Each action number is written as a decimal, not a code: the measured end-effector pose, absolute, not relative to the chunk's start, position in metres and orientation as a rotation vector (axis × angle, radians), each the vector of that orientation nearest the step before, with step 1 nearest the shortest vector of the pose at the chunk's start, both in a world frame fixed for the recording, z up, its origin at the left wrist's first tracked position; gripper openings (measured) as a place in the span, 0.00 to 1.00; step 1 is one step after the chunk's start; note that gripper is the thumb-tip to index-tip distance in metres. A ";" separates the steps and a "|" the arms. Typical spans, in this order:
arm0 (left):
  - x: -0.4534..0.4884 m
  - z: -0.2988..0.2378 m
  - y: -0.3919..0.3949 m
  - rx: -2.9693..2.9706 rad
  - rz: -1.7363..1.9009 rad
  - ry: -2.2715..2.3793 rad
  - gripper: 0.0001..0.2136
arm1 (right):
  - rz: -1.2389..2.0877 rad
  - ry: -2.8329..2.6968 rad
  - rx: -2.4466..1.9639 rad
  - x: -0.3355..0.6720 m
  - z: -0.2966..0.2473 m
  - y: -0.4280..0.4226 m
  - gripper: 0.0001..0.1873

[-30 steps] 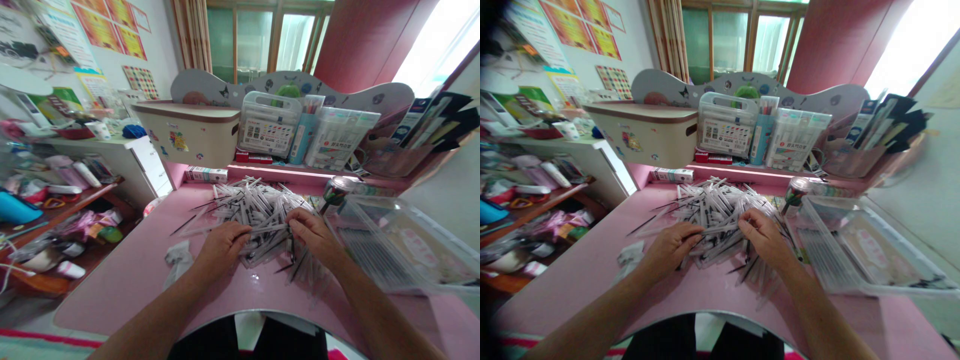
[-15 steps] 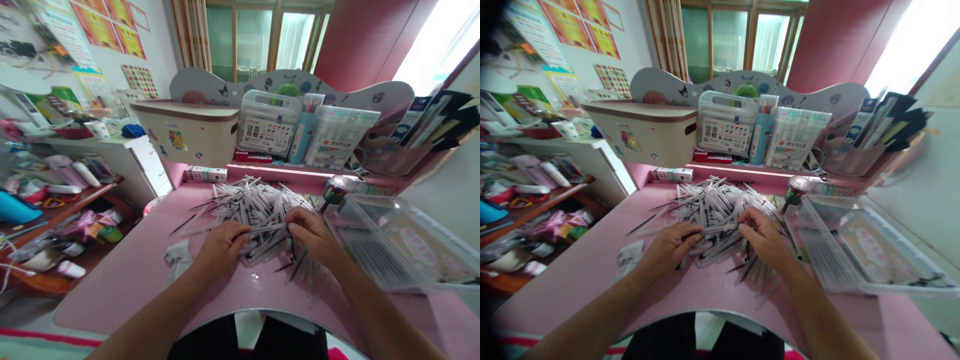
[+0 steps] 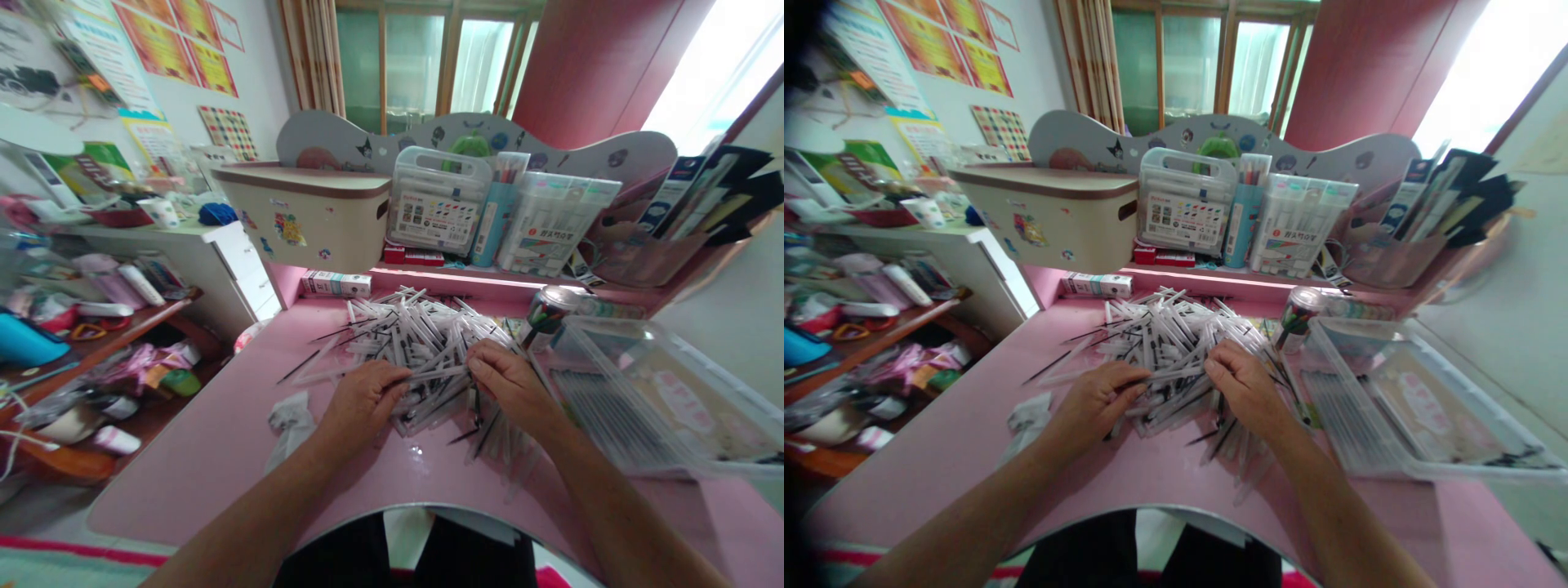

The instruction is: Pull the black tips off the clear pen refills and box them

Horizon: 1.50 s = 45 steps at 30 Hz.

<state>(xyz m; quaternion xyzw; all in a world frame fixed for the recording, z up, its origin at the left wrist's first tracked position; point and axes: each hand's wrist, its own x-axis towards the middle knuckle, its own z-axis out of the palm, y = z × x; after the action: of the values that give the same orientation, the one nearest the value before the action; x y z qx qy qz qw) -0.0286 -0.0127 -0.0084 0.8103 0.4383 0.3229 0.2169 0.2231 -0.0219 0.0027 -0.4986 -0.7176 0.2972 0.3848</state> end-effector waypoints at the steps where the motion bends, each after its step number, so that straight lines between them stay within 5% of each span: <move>1: -0.028 -0.008 -0.013 2.260 0.896 1.207 0.10 | 0.757 -1.828 -1.271 0.223 0.003 -0.022 0.15; 11: -0.026 -0.013 -0.016 2.308 0.939 1.139 0.11 | 0.731 -1.921 -1.239 0.220 0.008 -0.025 0.17; 16: -0.026 -0.004 -0.020 2.059 0.939 1.217 0.08 | 0.455 -2.141 -1.531 0.232 0.012 -0.023 0.02; 32: -0.021 -0.003 -0.014 1.165 1.128 0.852 0.13 | 0.309 -2.453 -1.798 0.220 0.010 -0.031 0.08; 37: -0.021 -0.008 -0.012 0.998 1.086 0.805 0.16 | 0.529 -2.208 -1.617 0.218 0.013 -0.030 0.08; 45: -0.015 -0.007 -0.014 0.759 1.041 0.793 0.13 | 1.371 -1.409 -1.267 0.200 0.005 -0.036 0.13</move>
<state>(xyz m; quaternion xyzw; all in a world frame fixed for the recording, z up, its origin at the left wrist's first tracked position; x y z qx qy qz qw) -0.0149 -0.0135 -0.0073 0.3445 0.3596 0.4722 0.7273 0.1998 -0.0357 0.0055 -0.4986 -0.5544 0.5398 0.3907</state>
